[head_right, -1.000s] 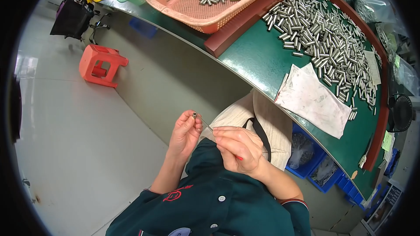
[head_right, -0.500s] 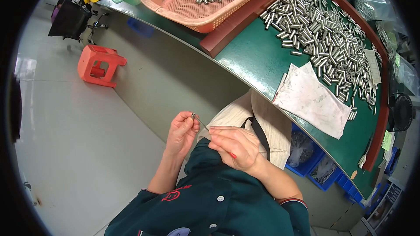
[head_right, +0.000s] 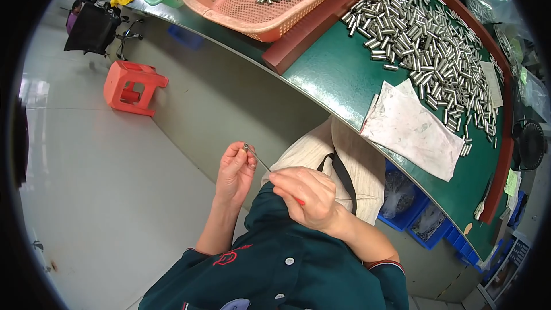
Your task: Inspecting small cylindrical metal parts using a thin probe tool at a factory workbench.
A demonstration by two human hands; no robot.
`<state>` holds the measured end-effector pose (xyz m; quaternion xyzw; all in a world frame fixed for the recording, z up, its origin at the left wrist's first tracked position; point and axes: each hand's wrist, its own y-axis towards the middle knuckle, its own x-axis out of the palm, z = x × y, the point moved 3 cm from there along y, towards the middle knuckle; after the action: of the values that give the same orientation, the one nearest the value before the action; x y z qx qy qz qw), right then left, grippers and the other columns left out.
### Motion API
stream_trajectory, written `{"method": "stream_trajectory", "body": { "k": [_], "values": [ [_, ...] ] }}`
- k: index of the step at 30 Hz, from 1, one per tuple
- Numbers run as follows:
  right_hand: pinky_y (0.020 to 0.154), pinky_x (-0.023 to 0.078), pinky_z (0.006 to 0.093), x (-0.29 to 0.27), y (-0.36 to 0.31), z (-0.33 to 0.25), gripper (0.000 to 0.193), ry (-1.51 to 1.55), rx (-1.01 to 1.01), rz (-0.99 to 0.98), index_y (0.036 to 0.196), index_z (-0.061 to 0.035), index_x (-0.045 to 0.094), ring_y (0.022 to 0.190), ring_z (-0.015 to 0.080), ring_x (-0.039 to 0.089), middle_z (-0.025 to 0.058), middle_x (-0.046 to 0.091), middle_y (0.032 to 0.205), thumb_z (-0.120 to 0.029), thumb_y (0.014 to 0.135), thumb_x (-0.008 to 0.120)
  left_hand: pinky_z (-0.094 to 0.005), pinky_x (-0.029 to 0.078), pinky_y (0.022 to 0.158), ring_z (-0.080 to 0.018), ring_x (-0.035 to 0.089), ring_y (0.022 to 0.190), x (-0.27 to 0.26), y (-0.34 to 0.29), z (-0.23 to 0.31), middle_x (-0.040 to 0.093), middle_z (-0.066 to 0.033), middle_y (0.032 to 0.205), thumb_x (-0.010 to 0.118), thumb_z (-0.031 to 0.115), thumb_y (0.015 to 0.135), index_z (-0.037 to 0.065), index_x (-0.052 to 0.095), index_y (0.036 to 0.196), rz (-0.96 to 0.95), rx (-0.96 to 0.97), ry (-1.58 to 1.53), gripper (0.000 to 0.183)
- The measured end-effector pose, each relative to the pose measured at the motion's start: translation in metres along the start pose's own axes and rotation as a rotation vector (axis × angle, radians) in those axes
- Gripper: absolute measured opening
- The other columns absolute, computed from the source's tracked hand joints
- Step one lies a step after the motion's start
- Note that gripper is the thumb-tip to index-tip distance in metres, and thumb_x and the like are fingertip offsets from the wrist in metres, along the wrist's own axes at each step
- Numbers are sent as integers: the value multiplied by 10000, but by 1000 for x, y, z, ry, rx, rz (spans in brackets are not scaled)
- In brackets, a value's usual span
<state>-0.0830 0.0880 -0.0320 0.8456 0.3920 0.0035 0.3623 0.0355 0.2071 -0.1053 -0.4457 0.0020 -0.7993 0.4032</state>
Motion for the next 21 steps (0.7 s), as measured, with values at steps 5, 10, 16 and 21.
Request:
{"method": "stream_trajectory", "body": {
  "k": [5, 10, 16, 21],
  "values": [
    [532, 498, 269, -3, -7, -3, 207, -19, -79, 37, 827, 31, 569, 623, 224, 612, 116, 602, 724, -69, 687, 686, -241, 439, 663, -128, 530, 705, 7, -4, 2, 564, -85, 804, 530, 60, 835, 24, 532, 936, -27, 6, 53, 108],
    [504, 491, 279, -3, -6, -4, 185, -5, -166, 6, 892, 21, 538, 612, 247, 621, 135, 604, 724, -63, 754, 629, -236, 438, 665, -128, 531, 704, 5, -5, 1, 563, -86, 809, 530, 60, 835, 25, 532, 939, -23, -20, 40, 110],
    [567, 503, 271, 1, -6, 0, 261, -11, -83, -33, 861, 28, 555, 652, 242, 618, 134, 605, 754, 43, 624, 663, -231, 438, 659, -130, 531, 701, 3, -1, 5, 565, -87, 811, 532, 63, 834, 27, 533, 935, 15, 6, -4, 108],
    [563, 503, 271, -5, -8, 3, 231, 28, -102, 21, 839, 25, 563, 653, 245, 621, 134, 607, 752, 8, 637, 675, -227, 434, 655, -125, 523, 696, 8, -3, 4, 559, -79, 791, 525, 65, 839, 25, 533, 931, -10, -13, 83, 101]
  ]
}}
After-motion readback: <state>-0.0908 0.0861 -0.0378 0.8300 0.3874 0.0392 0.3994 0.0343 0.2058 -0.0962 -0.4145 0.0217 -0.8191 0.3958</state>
